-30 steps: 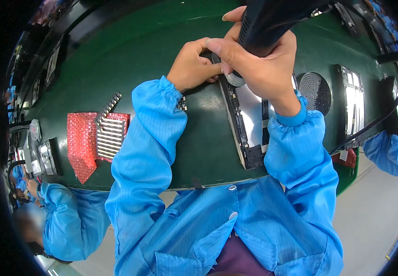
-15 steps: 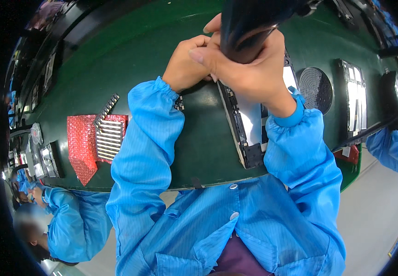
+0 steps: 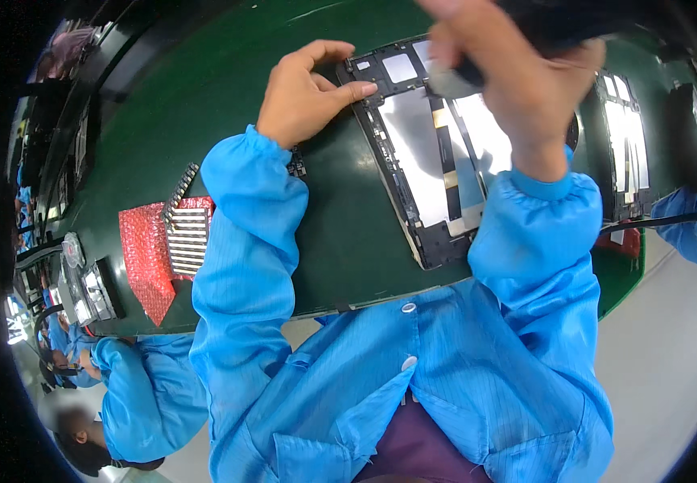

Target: Assembling internal components of a tablet device using an electric screwdriver.

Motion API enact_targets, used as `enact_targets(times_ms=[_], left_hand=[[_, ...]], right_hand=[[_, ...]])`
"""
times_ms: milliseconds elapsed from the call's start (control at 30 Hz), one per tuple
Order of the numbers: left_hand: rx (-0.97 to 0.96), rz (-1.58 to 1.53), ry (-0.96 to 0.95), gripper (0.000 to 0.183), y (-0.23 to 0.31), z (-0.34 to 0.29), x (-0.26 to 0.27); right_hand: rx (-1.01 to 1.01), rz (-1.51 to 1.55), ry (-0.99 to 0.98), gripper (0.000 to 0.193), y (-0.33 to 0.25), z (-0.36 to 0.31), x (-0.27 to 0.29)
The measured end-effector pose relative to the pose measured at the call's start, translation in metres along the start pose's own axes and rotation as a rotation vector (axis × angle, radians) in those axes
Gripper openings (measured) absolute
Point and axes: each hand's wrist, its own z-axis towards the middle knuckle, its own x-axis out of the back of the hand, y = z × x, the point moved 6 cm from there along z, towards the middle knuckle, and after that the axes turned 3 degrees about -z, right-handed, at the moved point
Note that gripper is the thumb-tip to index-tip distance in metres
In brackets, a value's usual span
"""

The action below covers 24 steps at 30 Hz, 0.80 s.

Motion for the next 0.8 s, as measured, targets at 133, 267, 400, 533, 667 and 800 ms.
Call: enact_targets(times_ms=[133, 267, 400, 533, 667, 800], left_hand=[[-0.621, 0.339, 0.148, 0.024, 0.061, -0.04, -0.03], [-0.813, 0.249, -0.178, 0.033, 0.118, -0.121, -0.114], [-0.601, 0.409, -0.139, 0.034, 0.096, -0.136, -0.124], [-0.445, 0.552, -0.074, 0.034, 0.073, -0.115, -0.099], [-0.313, 0.649, 0.042, 0.038, 0.059, -0.073, -0.064], [-0.163, 0.947, 0.052, 0.034, 0.042, -0.025, -0.018]], right_hand=[[-0.057, -0.196, 0.23, 0.032, -0.001, -0.015, 0.033], [-0.108, -0.292, 0.321, 0.032, -0.005, -0.022, 0.067], [-0.06, -0.203, 0.264, 0.03, 0.005, -0.032, 0.075], [-0.15, -0.214, 0.271, 0.035, 0.007, -0.04, 0.072], [-0.222, -0.14, 0.261, 0.037, 0.008, -0.043, 0.07], [-0.285, -0.052, 0.246, 0.037, 0.012, -0.051, 0.064]])
